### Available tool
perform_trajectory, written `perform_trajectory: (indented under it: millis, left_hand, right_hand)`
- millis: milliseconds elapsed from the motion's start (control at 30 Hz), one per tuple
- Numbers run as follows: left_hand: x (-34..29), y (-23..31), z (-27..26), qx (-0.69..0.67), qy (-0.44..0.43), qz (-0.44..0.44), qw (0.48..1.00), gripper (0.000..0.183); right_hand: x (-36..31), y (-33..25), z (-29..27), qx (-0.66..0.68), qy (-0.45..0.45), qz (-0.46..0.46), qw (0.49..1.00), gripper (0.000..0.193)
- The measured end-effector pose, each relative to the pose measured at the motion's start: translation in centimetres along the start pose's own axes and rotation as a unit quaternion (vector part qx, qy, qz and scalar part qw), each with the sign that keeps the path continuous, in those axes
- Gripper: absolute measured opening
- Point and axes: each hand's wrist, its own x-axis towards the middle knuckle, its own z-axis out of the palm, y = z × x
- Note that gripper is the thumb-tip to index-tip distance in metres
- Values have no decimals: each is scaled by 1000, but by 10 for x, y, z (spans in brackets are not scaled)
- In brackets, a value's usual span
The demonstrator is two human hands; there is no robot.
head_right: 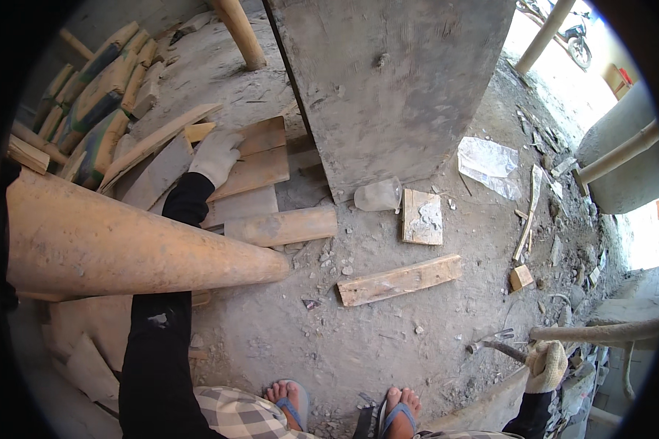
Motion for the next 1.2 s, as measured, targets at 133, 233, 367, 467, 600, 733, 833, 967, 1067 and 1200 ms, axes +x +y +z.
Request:
perform_trajectory:
  millis: [133, 233, 367, 467, 600, 733, 833, 967, 1067, 1200]
  left_hand:
    - [9, 13, -16, 62, -41, -96, 993, 33]
    - [35, 8, -32, 89, 26, -320, 943, 60]
    - [45, -29, -54, -36, 91, -498, 862, 109]
    - [-5, -29, -61, -79, 189, -409, 889, 102]
    - [-107, 66, -73, -226, 162, -505, 817, 57]
    - [-156, 185, -141, -281, -180, -198, 921, 28]
    - [-118, 243, -176, -346, -142, 134, 918, 25]
    - [-33, 296, -171, -382, -76, 196, 900, 34]
    - [37, 325, -130, -316, -41, 175, 932, 36]
    - [123, 355, -35, -278, -301, -302, 861, 60]
  right_hand:
    - [7, 1, -2, -4, -10, -4, 1000, 33]
    - [10, 0, -1, -7, -16, -5, 1000, 34]
    - [8, -3, 2, -15, -29, -2, 999, 35]
    - [8, -3, 3, -7, -45, -6, 999, 36]
    - [8, -4, 1, 37, -83, -11, 996, 40]
    - [17, -4, 1, 50, -111, 28, 992, 38]
    - [30, -2, 4, 64, -133, 18, 989, 37]
    - [42, 2, 9, 68, -138, -18, 988, 37]
    - [40, 5, 9, 100, -147, -9, 984, 36]
    - [27, 5, -4, 116, -134, 21, 984, 34]
